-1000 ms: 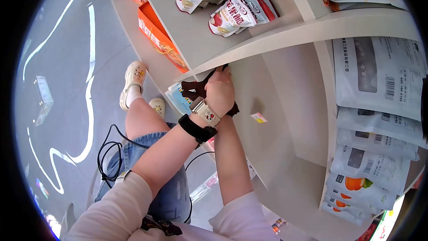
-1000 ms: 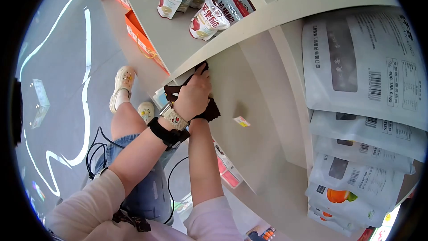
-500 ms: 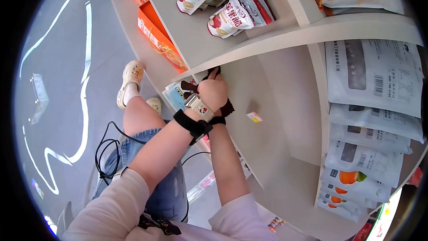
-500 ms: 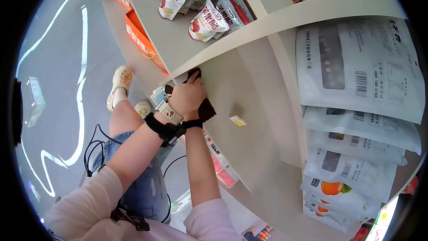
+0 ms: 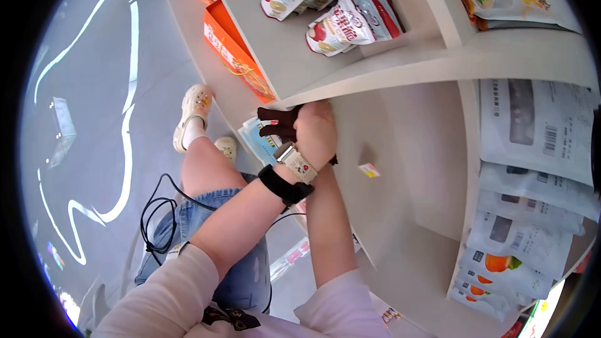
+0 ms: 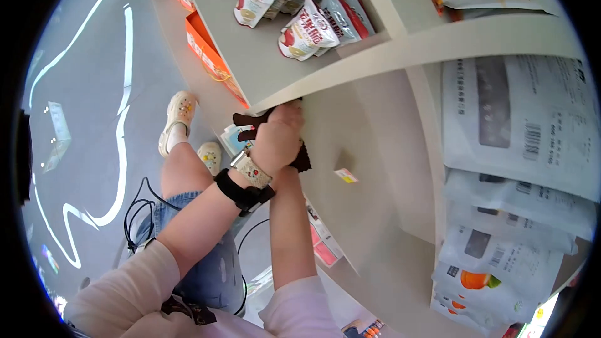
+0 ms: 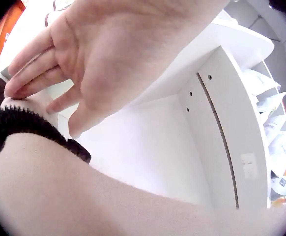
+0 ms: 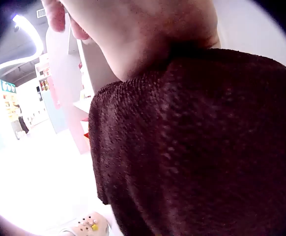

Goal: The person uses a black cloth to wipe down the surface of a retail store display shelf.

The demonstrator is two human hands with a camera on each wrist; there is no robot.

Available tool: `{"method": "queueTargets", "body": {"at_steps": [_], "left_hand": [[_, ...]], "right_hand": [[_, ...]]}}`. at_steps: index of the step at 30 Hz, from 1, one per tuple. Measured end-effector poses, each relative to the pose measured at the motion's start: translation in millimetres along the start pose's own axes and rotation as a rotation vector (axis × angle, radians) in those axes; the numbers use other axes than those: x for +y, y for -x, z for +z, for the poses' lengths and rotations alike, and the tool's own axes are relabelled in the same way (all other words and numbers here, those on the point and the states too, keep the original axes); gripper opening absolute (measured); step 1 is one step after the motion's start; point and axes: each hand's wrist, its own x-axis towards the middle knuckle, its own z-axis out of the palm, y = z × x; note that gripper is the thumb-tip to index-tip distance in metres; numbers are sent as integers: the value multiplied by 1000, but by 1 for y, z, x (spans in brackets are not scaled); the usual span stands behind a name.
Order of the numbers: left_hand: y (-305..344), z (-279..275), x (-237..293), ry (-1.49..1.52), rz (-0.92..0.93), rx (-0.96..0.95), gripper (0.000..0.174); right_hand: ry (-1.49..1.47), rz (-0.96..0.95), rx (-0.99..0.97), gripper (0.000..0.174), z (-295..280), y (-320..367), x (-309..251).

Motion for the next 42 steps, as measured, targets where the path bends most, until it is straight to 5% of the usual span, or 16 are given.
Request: {"method": "queueTargets", "body": {"at_steps": [3, 5, 9, 11, 14, 20, 23, 28, 32, 36, 39, 42], "left_hand": [[4, -12, -2, 21, 41, -201, 25], [4, -4, 3, -8, 58, -186, 29], [6, 47, 13, 35, -213, -122, 35], [8, 48, 11, 47, -164, -127, 37], [7, 9, 9, -170, 66, -87, 36], [4, -19, 11, 44, 14, -219, 30], [-10, -34, 7, 147, 191, -24, 24], [1, -73, 23, 247, 49, -169, 18], [-4, -42, 21, 278, 151, -255, 17], [-12, -42, 32, 546, 417, 28, 11], [-16, -58, 47, 589, 455, 286, 12], [-10, -46, 46, 549, 472, 253, 13]], "right_hand": [[1, -9, 0, 50, -6, 2, 4], [7, -18, 6, 50, -8, 2, 7], [14, -28, 2, 50, -11, 5, 10], [22, -35, -2, 50, -10, 7, 11], [33, -51, -11, 50, -8, 8, 15], [64, -108, -54, 50, -12, 7, 17], [100, -195, -88, 50, -14, 10, 9], [146, -416, -213, 50, -25, 23, -21], [-218, -154, -425, 48, -64, 21, -23], [-254, 19, -92, 48, -57, 9, 1], [-119, 157, 131, 48, -40, -2, 18], [27, 270, 204, 48, -19, -10, 18]]}}
